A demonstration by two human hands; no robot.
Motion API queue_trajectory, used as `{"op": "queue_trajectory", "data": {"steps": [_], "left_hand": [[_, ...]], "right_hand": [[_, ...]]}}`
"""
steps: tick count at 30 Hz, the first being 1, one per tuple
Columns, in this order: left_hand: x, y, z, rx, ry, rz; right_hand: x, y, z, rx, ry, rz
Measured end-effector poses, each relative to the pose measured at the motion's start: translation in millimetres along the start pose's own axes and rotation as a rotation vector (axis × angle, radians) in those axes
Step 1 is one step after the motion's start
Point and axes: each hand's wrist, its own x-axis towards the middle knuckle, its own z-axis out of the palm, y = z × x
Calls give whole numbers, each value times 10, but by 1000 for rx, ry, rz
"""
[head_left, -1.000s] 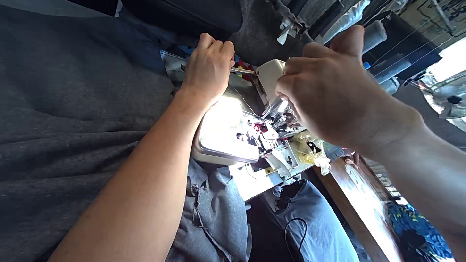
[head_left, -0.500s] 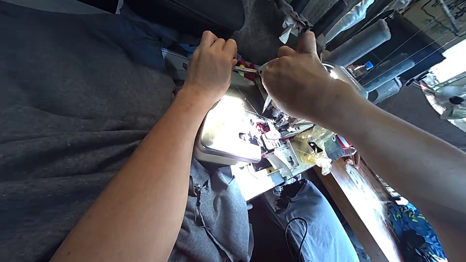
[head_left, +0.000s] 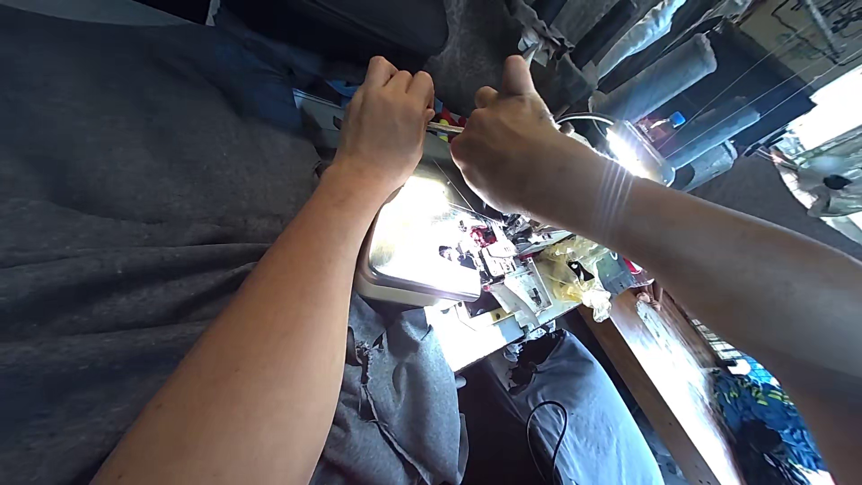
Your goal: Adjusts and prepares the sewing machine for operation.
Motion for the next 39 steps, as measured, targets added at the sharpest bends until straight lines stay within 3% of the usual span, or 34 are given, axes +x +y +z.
{"op": "queue_trajectory", "data": {"steps": [11,17,21,28,31,35,39], "left_hand": [[-3,14,-13,3,10,1],[-8,11,3,10,21,-2],[3,21,5,5,20,-6],[1,18,4,6,29,6],[-6,16,8,2,32,1],[0,22,6,5,21,-2],[-7,15,7,12,21,2]], "right_hand": [[-381,165,22,102,263,55],[-774,138,314,192,484,-43],[-749,125,551,236,470,-38],[-754,114,502,239,413,-100],[-763,158,483,211,466,-79],[-807,180,472,232,351,-95],[-805,268,359,229,515,-27]]}}
